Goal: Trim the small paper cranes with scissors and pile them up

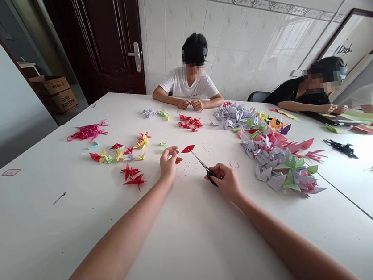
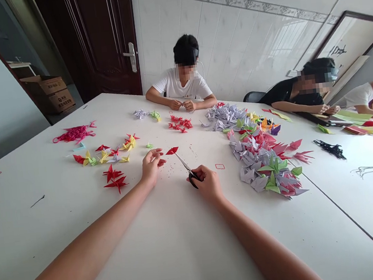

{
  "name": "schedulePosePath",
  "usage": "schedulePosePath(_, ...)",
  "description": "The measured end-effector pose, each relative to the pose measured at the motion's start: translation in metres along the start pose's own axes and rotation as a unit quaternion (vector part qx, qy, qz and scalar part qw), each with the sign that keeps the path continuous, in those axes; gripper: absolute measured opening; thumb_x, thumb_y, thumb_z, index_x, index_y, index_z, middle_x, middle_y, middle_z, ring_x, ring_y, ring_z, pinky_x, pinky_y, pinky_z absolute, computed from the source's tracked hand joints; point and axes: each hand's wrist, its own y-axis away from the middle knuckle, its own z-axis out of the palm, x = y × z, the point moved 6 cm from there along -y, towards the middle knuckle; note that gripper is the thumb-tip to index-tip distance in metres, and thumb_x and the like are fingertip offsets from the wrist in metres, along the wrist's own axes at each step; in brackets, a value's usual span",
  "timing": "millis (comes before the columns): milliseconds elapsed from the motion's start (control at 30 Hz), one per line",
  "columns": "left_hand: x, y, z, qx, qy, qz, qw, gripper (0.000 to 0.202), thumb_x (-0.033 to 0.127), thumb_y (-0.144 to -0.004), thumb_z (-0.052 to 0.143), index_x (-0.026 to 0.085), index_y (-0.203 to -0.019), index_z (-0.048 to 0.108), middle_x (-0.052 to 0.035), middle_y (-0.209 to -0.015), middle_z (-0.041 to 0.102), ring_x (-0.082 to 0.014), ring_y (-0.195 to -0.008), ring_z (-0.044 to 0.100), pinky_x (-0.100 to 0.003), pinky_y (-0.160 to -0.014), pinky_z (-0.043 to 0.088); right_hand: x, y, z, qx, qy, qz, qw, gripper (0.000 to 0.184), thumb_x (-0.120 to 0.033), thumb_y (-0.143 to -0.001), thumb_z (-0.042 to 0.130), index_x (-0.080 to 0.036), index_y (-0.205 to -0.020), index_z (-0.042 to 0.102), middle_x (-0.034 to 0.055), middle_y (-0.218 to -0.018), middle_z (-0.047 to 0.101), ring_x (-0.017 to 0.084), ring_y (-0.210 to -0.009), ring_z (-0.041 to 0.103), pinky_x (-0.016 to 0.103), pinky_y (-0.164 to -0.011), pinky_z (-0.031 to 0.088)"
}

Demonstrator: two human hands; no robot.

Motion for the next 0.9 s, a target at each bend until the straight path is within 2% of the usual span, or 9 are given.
schedulePosePath(100,0.001,0.0,-0.003,0.01,0.001,0.007,1.0,0.019,0.027,-0.084,0.058,0.017,-0.099,0.063,-0.0052,-0.105,0.062,-0.0069,-0.066,0.062,-0.024,-0.069,0.05,0.002,-0.02,0.0,0.014,0.006,0.007,1.0,0.029,-0.045,-0.066,0.075,-0.02,-0.08,0.065,0.002,-0.065,0.066,0.017,-0.057,0.056,0.029,-0.051,0.04)
schedulePosePath(200,0.0,0.0,-0.003,0.003,-0.006,0.011,1.0,0.018,0.027,-0.083,0.058,0.016,-0.097,0.063,-0.0048,-0.102,0.061,-0.0074,-0.065,0.062,-0.024,-0.068,0.05,-0.008,-0.065,-0.005,0.057,0.049,0.018,0.997,0.039,-0.051,-0.059,0.08,-0.019,-0.073,0.064,-0.0011,-0.058,0.061,0.014,-0.05,0.05,0.027,-0.047,0.034)
schedulePosePath(300,-0.001,-0.001,-0.003,-0.002,-0.01,0.01,1.0,0.017,0.025,-0.084,0.057,0.016,-0.098,0.064,-0.0046,-0.101,0.06,-0.0072,-0.066,0.062,-0.025,-0.07,0.051,-0.019,-0.117,-0.012,0.106,0.081,0.065,0.989,0.042,-0.051,-0.059,0.08,-0.018,-0.078,0.063,-0.0018,-0.061,0.061,0.013,-0.049,0.051,0.025,-0.046,0.033)
schedulePosePath(400,-0.003,-0.002,-0.003,-0.001,-0.007,0.003,1.0,0.017,0.023,-0.084,0.057,0.016,-0.098,0.064,-0.0051,-0.103,0.06,-0.0071,-0.067,0.062,-0.025,-0.071,0.052,-0.026,-0.147,-0.014,0.132,0.092,0.078,0.984,0.041,-0.049,-0.062,0.078,-0.019,-0.081,0.059,-0.0013,-0.063,0.061,0.014,-0.05,0.053,0.025,-0.046,0.033)
schedulePosePath(533,-0.003,-0.002,-0.002,-0.002,-0.006,-0.005,1.0,0.015,0.021,-0.081,0.061,0.016,-0.094,0.065,-0.0052,-0.101,0.062,-0.0081,-0.066,0.062,-0.026,-0.07,0.052,-0.022,-0.145,-0.008,0.128,0.107,0.06,0.984,0.035,-0.045,-0.06,0.078,-0.021,-0.076,0.057,-0.0018,-0.062,0.061,0.014,-0.05,0.05,0.025,-0.045,0.031)
schedulePosePath(733,-0.001,0.001,-0.001,-0.005,-0.021,-0.01,1.0,0.013,0.019,-0.08,0.06,0.017,-0.092,0.065,-0.0054,-0.1,0.062,-0.0091,-0.068,0.063,-0.026,-0.071,0.053,-0.01,-0.136,-0.005,0.087,0.124,0.051,0.987,0.031,-0.036,-0.052,0.082,-0.021,-0.066,0.058,-0.0011,-0.057,0.06,0.013,-0.047,0.048,0.026,-0.044,0.029)
schedulePosePath(900,-0.001,0.001,0.001,-0.02,-0.026,-0.011,0.999,0.013,0.017,-0.08,0.058,0.017,-0.09,0.065,-0.0052,-0.096,0.063,-0.0102,-0.068,0.063,-0.028,-0.072,0.052,-0.02,-0.128,0.014,0.026,0.102,0.034,0.994,0.032,-0.042,-0.057,0.079,-0.019,-0.071,0.062,-0.0016,-0.058,0.061,0.012,-0.047,0.046,0.025,-0.045,0.033)
